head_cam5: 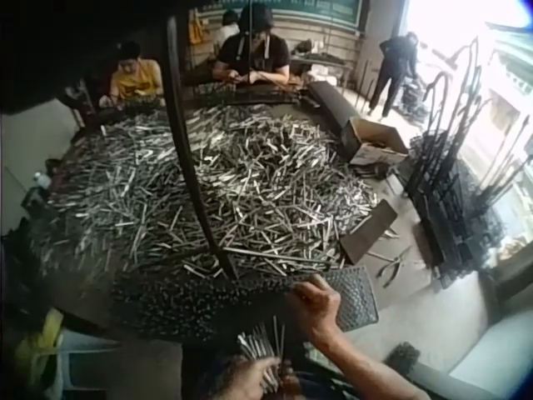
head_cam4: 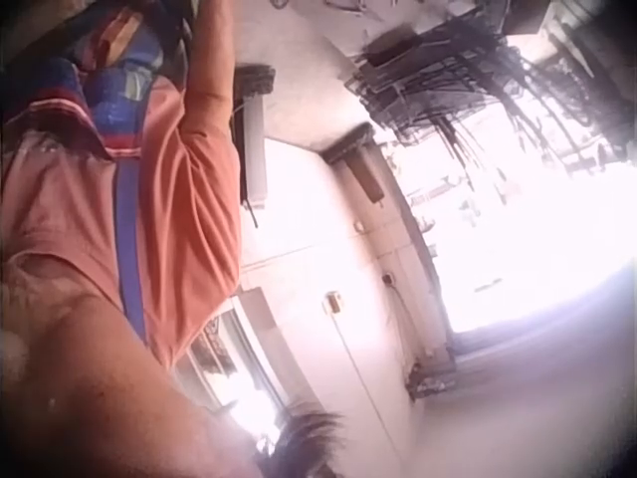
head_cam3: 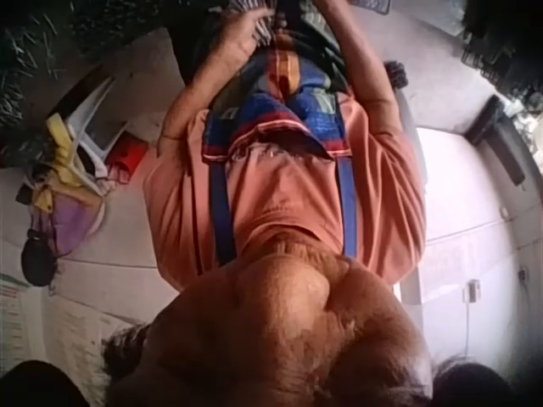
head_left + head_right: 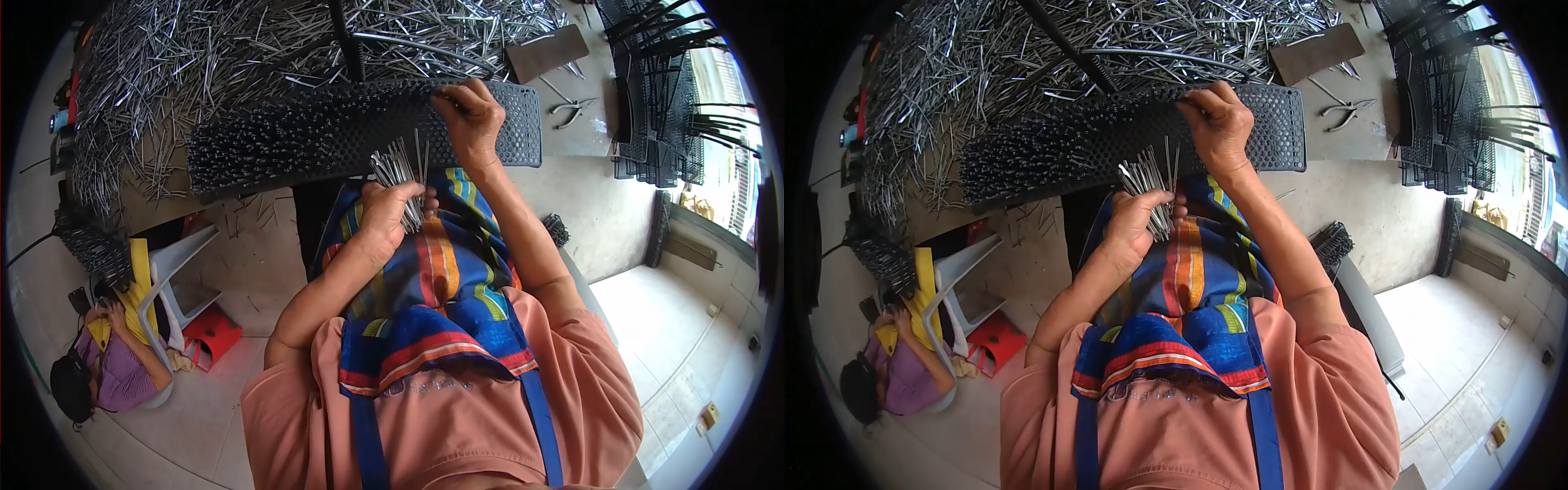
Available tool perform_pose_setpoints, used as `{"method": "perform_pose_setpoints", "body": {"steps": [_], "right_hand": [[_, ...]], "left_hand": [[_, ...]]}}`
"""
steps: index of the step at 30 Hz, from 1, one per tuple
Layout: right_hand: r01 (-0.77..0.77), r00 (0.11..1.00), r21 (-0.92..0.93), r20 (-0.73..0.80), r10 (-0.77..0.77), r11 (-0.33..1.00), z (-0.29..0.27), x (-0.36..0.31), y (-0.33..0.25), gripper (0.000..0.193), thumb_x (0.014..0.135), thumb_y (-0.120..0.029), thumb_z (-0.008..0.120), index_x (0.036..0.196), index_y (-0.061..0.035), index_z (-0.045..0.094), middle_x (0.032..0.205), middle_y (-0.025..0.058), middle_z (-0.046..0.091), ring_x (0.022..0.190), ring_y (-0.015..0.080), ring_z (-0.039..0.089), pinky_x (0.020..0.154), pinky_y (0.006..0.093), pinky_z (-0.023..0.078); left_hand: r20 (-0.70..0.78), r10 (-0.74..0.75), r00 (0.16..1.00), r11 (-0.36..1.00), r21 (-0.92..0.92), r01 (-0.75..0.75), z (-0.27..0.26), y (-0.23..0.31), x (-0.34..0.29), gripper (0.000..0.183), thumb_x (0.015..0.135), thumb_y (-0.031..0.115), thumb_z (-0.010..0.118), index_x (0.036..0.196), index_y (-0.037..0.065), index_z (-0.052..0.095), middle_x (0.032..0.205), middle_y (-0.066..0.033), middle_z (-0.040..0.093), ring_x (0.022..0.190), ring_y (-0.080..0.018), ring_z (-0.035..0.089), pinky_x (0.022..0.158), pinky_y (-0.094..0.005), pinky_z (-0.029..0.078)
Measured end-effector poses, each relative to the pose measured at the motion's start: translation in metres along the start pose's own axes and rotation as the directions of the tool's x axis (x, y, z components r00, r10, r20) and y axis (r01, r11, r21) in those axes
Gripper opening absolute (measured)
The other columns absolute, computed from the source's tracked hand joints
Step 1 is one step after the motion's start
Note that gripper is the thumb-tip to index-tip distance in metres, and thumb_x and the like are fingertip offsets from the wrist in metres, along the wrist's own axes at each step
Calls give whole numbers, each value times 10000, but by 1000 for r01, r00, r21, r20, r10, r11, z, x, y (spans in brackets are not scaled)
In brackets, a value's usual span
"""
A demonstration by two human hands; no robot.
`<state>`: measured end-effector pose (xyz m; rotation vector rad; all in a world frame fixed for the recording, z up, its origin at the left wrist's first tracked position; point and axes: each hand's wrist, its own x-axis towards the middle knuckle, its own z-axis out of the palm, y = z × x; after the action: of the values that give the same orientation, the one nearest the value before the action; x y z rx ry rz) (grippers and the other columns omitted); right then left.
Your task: Organizing bundles of thin metal rods by inserting them into a perforated plate at a workbench.
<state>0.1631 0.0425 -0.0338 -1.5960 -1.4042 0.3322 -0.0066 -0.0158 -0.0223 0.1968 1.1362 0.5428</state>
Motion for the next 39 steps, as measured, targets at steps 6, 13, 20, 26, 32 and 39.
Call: {"method": "perform_pose_setpoints", "body": {"steps": [6,13,20,26,32,39], "right_hand": [[20,998,66,-69,-15,998,-3,8,-3,116,743,14,758,852,-6,725,747,64,651,657,143,626,607,257,483],[-33,994,-75,103,41,997,-9,2,-3,121,750,-19,754,864,2,716,742,85,656,640,138,621,593,263,473],[-58,998,68,3,58,996,-5,-1,3,127,781,-4,729,907,-14,718,746,81,654,633,136,614,584,269,470],[81,994,-30,69,-79,996,-10,15,-2,105,785,-18,731,889,-21,717,748,83,654,619,163,629,565,282,476],[206,969,-91,159,-190,974,-10,22,-3,109,787,-46,733,893,-25,720,765,96,653,637,250,642,580,313,494],[134,989,-74,65,-129,988,-10,7,-1,149,817,-97,721,958,-52,723,768,116,637,654,287,646,570,337,489]], "left_hand": [[-22,10,1000,995,-104,-12,0,1,-5,70,788,-47,609,850,-72,631,777,-176,688,621,-266,685,549,-370,583],[4,46,999,993,-112,-45,-3,2,-11,126,789,-45,606,912,-54,630,775,-165,688,622,-255,683,557,-363,580],[21,37,999,993,-110,-34,-4,2,-13,124,797,-35,601,918,-36,625,788,-156,688,640,-247,684,575,-359,579],[18,26,999,994,-111,-23,-5,0,-10,123,800,-20,608,923,-24,619,801,-152,686,653,-247,685,589,-359,577],[32,12,999,995,-100,-8,-6,-2,-6,154,806,-13,616,960,-13,624,809,-142,690,660,-237,684,589,-352,579],[32,25,999,995,-97,-22,-7,-1,-5,147,801,-25,613,948,-20,616,809,-157,691,665,-252,692,601,-363,587]]}}
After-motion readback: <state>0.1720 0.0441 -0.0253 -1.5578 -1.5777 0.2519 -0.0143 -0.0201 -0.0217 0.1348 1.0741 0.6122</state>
